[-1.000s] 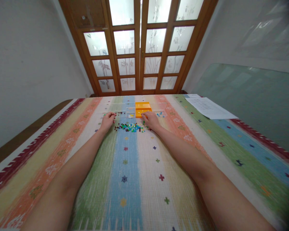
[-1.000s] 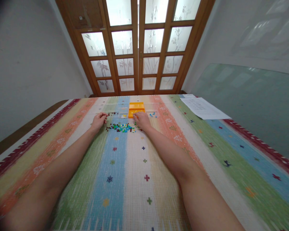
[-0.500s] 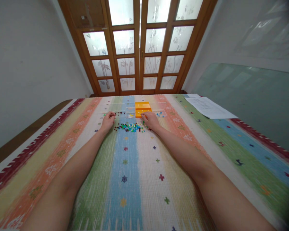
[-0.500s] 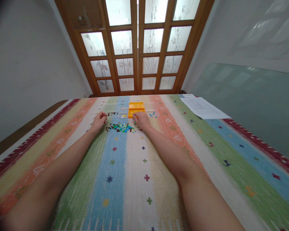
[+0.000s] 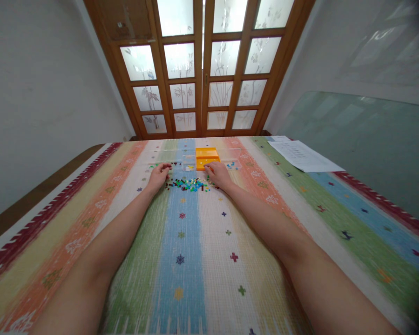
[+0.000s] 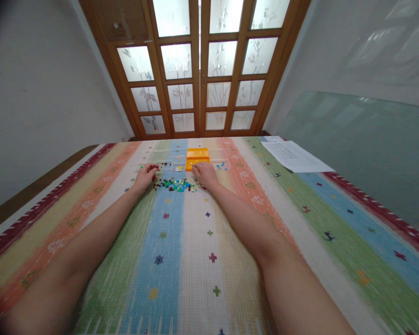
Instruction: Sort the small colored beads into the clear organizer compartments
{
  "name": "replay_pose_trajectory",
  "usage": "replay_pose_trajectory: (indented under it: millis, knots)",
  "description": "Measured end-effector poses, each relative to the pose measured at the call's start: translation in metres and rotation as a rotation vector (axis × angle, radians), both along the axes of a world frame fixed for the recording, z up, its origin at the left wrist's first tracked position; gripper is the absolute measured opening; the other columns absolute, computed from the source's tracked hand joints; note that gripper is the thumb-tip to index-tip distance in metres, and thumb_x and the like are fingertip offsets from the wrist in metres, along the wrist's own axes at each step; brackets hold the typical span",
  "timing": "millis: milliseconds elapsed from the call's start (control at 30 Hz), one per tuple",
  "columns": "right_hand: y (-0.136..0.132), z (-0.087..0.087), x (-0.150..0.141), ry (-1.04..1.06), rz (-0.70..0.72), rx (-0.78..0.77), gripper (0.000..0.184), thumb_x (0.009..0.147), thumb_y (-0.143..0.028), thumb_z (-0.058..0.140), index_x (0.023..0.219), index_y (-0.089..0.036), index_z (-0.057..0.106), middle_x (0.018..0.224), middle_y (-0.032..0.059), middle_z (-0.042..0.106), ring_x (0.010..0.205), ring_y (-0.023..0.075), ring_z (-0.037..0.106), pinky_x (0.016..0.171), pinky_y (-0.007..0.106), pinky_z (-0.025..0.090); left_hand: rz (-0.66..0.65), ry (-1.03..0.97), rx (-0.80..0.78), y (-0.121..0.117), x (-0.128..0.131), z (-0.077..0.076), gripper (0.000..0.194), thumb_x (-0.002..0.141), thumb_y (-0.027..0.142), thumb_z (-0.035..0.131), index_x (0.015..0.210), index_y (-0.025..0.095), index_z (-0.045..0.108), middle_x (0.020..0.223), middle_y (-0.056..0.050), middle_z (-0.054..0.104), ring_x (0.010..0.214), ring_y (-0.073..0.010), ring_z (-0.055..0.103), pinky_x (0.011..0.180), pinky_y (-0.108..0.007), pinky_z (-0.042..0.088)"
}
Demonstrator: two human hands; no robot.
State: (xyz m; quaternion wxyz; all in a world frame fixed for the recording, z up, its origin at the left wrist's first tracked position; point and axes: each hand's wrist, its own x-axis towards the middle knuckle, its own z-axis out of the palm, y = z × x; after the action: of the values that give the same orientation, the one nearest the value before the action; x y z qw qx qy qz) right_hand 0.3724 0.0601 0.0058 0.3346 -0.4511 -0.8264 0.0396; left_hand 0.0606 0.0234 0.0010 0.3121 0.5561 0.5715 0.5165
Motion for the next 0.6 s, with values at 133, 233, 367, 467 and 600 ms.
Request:
replay_pose_trajectory:
  millis: [133, 233, 367, 467, 600]
  knots:
    - [0.000, 0.000, 0.000, -0.008, -0.003, -0.002, 0.026, 0.105, -0.028, 0.054, 0.109, -0.020, 0.078, 0.109, 0.0094, 0.077, 0.102, 0.0240, 0.066, 0.093, 0.035, 0.044, -0.115, 0.007, 0.008, 0.001, 0.002, -0.003, 0.045, 0.090, 0.030, 0.059, 0.134, 0.021, 0.066, 0.135, -0.010, 0.069, 0.057, -0.0088, 0.054, 0.057, -0.027, 0.046]
    - [0.000, 0.000, 0.000, -0.007, 0.000, -0.003, 0.026, 0.105, -0.028, 0.054, 0.109, -0.020, 0.078, 0.109, 0.0095, 0.077, 0.103, 0.0241, 0.066, 0.093, 0.035, 0.044, -0.158, 0.025, 0.011, 0.000, 0.003, -0.003, 0.056, 0.090, 0.029, 0.059, 0.146, 0.024, 0.059, 0.143, -0.011, 0.065, 0.054, -0.0073, 0.051, 0.057, -0.028, 0.047]
    - [0.000, 0.001, 0.000, -0.006, 0.003, 0.008, 0.027, 0.105, -0.028, 0.053, 0.109, -0.019, 0.078, 0.109, 0.0091, 0.077, 0.102, 0.0235, 0.066, 0.093, 0.035, 0.044, -0.113, 0.139, 0.039, -0.003, 0.001, -0.001, 0.056, 0.090, 0.025, 0.054, 0.145, 0.022, 0.060, 0.138, -0.009, 0.068, 0.057, -0.0091, 0.053, 0.059, -0.028, 0.048]
    - [-0.001, 0.001, 0.000, -0.010, 0.005, 0.016, 0.027, 0.105, -0.028, 0.053, 0.108, -0.019, 0.078, 0.109, 0.0087, 0.077, 0.101, 0.0234, 0.067, 0.092, 0.035, 0.044, -0.060, 0.267, 0.074, -0.002, -0.004, 0.000, 0.051, 0.089, 0.024, 0.054, 0.138, 0.022, 0.066, 0.125, -0.007, 0.073, 0.064, -0.0125, 0.057, 0.065, -0.028, 0.050]
    - [0.000, 0.000, 0.000, -0.013, -0.004, 0.005, 0.026, 0.105, -0.028, 0.054, 0.107, -0.020, 0.078, 0.110, 0.0088, 0.077, 0.102, 0.0233, 0.067, 0.093, 0.035, 0.044, -0.025, 0.375, 0.108, 0.001, -0.016, 0.001, 0.037, 0.086, 0.025, 0.054, 0.116, 0.020, 0.077, 0.104, -0.006, 0.077, 0.077, -0.0187, 0.063, 0.076, -0.031, 0.051]
